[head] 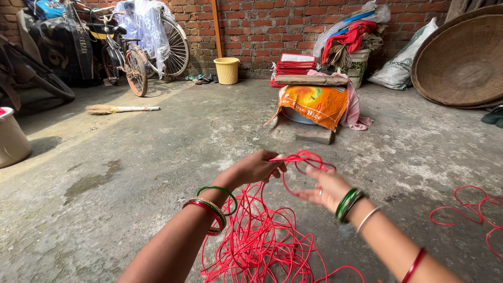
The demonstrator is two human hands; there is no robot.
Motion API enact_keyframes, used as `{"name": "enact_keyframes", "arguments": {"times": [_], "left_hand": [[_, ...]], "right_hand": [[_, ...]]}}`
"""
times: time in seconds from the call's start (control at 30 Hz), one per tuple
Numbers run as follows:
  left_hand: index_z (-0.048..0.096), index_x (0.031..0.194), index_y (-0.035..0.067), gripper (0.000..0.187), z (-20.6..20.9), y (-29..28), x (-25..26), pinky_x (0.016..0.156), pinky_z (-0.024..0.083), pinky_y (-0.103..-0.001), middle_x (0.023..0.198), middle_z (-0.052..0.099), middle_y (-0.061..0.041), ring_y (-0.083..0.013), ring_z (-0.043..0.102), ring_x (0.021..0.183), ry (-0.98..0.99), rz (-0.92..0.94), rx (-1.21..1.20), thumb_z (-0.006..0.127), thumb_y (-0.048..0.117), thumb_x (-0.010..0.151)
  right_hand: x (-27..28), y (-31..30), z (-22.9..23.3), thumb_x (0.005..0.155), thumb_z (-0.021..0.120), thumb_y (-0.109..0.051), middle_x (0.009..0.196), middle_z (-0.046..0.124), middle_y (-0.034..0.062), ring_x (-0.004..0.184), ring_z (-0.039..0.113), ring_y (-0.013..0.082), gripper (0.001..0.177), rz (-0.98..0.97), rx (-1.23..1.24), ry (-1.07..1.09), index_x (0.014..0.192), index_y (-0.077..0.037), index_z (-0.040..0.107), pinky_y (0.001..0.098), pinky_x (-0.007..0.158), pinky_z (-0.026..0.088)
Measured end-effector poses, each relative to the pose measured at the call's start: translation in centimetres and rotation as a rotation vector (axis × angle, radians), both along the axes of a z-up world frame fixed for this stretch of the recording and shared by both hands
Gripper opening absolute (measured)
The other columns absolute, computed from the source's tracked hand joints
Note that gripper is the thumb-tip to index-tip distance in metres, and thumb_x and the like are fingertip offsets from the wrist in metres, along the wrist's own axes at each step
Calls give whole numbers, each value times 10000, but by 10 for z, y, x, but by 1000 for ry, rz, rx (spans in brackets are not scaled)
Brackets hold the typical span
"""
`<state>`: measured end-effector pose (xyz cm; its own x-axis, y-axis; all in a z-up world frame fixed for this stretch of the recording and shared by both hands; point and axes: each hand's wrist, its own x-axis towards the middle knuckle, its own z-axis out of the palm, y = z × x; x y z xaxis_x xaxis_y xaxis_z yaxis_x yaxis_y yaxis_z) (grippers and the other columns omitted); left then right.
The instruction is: The person untangles and straightens a length of red plastic cord by hand while sitting on the floor.
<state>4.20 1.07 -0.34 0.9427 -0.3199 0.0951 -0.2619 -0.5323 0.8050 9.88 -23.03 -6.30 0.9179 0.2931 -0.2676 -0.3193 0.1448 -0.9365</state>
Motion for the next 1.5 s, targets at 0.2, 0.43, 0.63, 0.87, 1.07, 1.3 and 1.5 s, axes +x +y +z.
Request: {"name": "enact_keyframes", "arguments": {"times": [0.2, 0.43, 0.63, 0.87, 1.07, 1.3, 1.5], "left_hand": [[669, 1132, 180, 212, 17, -1, -14, 515, 365, -225, 866, 645, 95, -41, 463, 628, 92, 114, -302, 508, 274, 1031], [657, 1104, 220, 213, 20, 9, 4, 457, 257, -244, 788, 572, 89, -50, 324, 516, 61, 337, -848, 461, 220, 1023], [693, 1235, 232, 305, -6, 24, 4, 507, 289, -234, 798, 504, 114, -15, 360, 586, -57, 429, -793, 513, 190, 992], [487, 1402, 210, 489, -121, 102, -11, 618, 448, -382, 992, 743, -110, -222, 559, 751, 305, 422, -185, 566, 203, 919], [265, 1559, 91, 930, -99, 47, -22, 1129, 429, -422, 1433, 543, -246, -388, 534, 1344, 127, 325, 651, 808, 298, 833], [620, 1431, 79, 639, -31, -42, -17, 1002, 467, -425, 1327, 711, -68, -222, 618, 1269, 208, -155, -360, 394, 566, 1085], [516, 1436, 269, 757, -37, -35, -31, 1025, 504, -458, 1378, 532, -163, -347, 552, 1248, -280, 6, 296, 886, 271, 775]], "right_hand": [[-46, 46, -77, 809, 745, -72, 1481, 325, 412, 1127, 666, 404, 1092, -210, -543, -902, 1547, -25, -59, 432, 882, 574], [-82, 57, -62, 985, 483, -459, 1270, 734, 106, 862, 792, 200, 566, 20, -360, -474, 1348, -48, 627, 329, 649, 658], [-52, 47, -41, 950, 615, -431, 884, 787, 87, 714, 793, 168, 447, 385, -365, -402, 1018, -10, 748, 273, 546, 580], [4, -40, 58, 963, 624, -380, 882, 780, 173, 650, 752, 238, 439, 32, -487, -538, 930, 49, 710, 350, 543, 597], [-13, -32, 99, 972, 609, -415, 806, 710, 101, 644, 746, 236, 429, 59, -338, -435, 918, 9, 648, 341, 558, 604], [-4, -30, 146, 1041, 590, -402, 783, 644, -3, 627, 678, 134, 336, 243, 156, -284, 1000, -70, 619, 277, 547, 570], [-46, -36, 181, 1022, 490, -371, 824, 699, -12, 581, 581, 54, 409, 190, 139, -254, 1233, -55, 641, 185, 499, 479]]}}
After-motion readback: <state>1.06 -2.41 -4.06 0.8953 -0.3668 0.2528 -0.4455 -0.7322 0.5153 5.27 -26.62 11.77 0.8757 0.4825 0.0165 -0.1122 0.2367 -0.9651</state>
